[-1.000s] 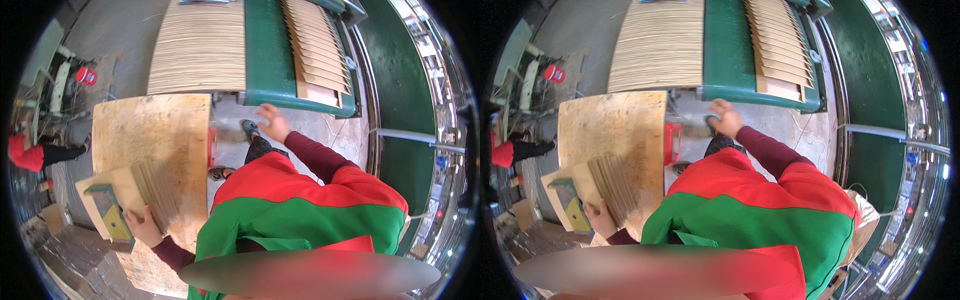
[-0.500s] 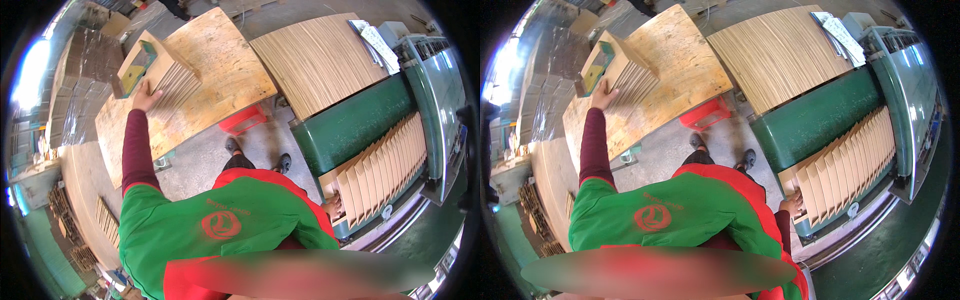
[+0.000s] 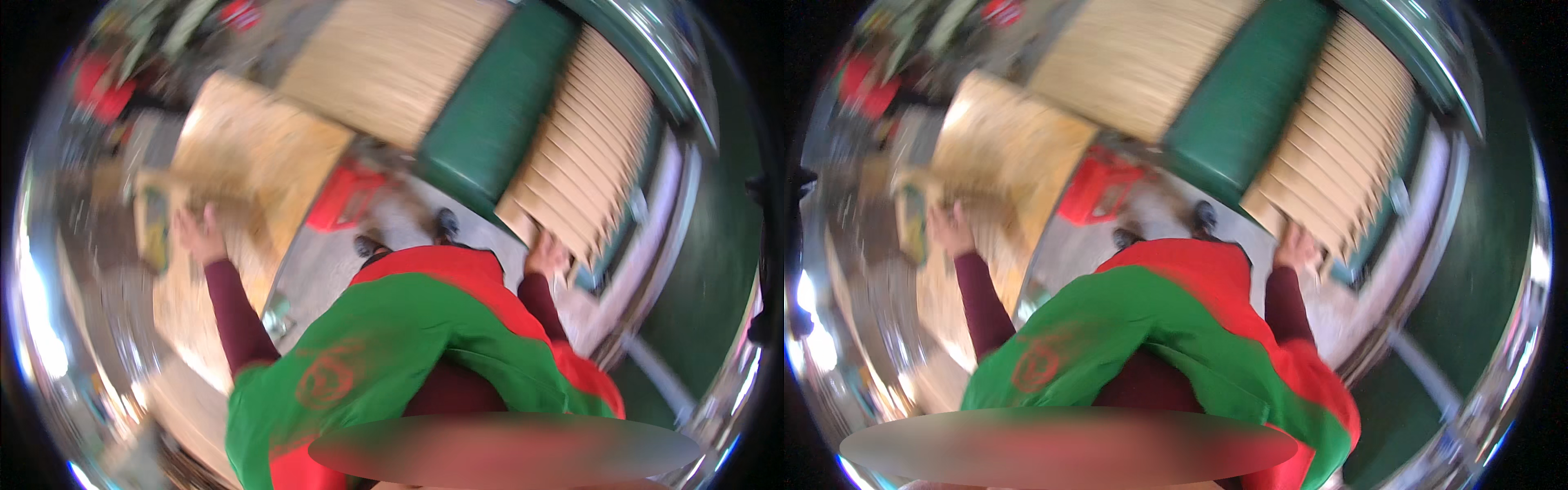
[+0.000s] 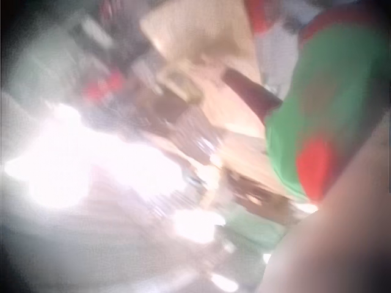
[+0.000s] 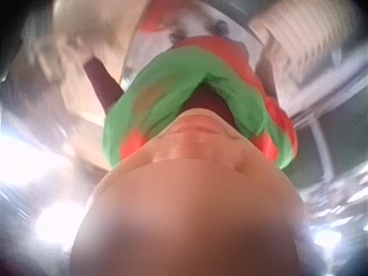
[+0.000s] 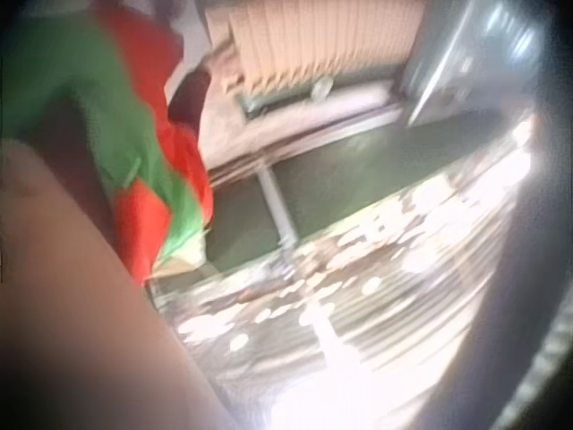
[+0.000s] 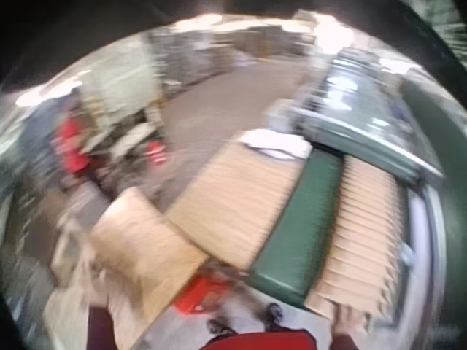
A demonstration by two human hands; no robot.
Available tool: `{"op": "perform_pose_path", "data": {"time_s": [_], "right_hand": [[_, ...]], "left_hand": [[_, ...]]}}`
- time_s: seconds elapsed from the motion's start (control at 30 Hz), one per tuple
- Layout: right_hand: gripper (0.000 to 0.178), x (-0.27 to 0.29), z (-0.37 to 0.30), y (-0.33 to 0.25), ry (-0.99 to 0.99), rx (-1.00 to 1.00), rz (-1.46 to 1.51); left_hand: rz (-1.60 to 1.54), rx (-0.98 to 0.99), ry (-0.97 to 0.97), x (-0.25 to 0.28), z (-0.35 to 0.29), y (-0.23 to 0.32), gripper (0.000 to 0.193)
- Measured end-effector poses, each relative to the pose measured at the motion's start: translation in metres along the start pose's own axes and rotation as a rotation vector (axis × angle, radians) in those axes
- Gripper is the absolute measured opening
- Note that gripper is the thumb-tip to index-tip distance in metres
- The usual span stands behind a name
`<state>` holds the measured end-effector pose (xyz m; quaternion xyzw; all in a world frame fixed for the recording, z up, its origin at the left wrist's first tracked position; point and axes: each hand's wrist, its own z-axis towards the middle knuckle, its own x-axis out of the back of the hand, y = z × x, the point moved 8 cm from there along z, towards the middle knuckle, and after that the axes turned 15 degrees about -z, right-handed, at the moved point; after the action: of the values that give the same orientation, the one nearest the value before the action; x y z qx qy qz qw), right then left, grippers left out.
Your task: The person repeatedly picks up flat wooden parts from a conveyor belt and stacks them on a nearby table. The parts are handled one at a time and placed in a growing pile. The person occasionally adjusts the stack to keep it aligned.
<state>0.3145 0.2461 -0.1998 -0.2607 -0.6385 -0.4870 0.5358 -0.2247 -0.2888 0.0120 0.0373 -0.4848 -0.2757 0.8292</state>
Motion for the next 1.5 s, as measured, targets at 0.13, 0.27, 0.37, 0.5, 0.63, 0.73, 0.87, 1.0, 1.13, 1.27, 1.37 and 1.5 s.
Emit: {"op": "perform_pose_path", "data": {"time_s": [0.13, 0.27, 0.37, 0.5, 0.63, 0.73, 0.87, 1.0, 1.13, 1.27, 1.37, 1.5], "right_hand": [[0.052, 0.038, 0.010, 0.010, 0.129, -0.009, -0.004], [0.051, 0.077, 0.043, 0.014, 0.112, 0.146, 0.014], [0.045, 0.092, 0.072, 0.025, 0.043, 0.180, 0.092], [0.041, 0.121, 0.111, 0.042, 0.123, 0.233, 0.125], [0.043, 0.148, 0.148, 0.050, 0.285, 0.237, 0.099], [0.041, 0.139, 0.177, 0.052, 0.096, 0.296, 0.125], [0.039, 0.138, 0.205, 0.051, 0.060, 0.365, 0.146], [0.048, 0.157, 0.229, 0.055, 0.308, 0.384, 0.082], [0.069, 0.140, 0.266, 0.055, 0.058, 0.351, 0.098], [0.069, 0.148, 0.286, 0.055, 0.122, 0.348, 0.109], [0.075, 0.161, 0.293, 0.059, 0.285, 0.316, 0.035], [0.082, 0.136, 0.321, 0.053, -0.052, 0.359, 0.083]], "left_hand": [[-0.355, -0.209, -0.378, -0.124, -0.088, 0.143, 0.041], [-0.818, -0.263, -0.903, -0.200, -0.196, 0.295, 0.033], [-1.115, -0.368, -1.332, -0.203, -0.245, 0.390, 0.034], [-1.161, -0.619, -1.437, -0.197, -0.255, 0.467, 0.038], [-1.034, -0.448, -1.441, -0.227, -0.259, 0.485, 0.038], [-1.065, -0.214, -1.503, -0.247, -0.277, 0.467, 0.037], [-1.017, -0.128, -1.391, -0.287, -0.283, 0.416, 0.040], [-1.071, 0.541, -1.173, -0.341, -0.284, 0.324, 0.050], [-1.012, 0.714, -1.026, -0.355, -0.283, 0.258, 0.055], [-0.932, 0.908, -0.929, -0.352, -0.294, 0.212, 0.058], [-0.938, 0.904, -0.896, -0.350, -0.300, 0.198, 0.058], [-0.867, 0.846, -0.900, -0.348, -0.312, 0.181, 0.059]]}}
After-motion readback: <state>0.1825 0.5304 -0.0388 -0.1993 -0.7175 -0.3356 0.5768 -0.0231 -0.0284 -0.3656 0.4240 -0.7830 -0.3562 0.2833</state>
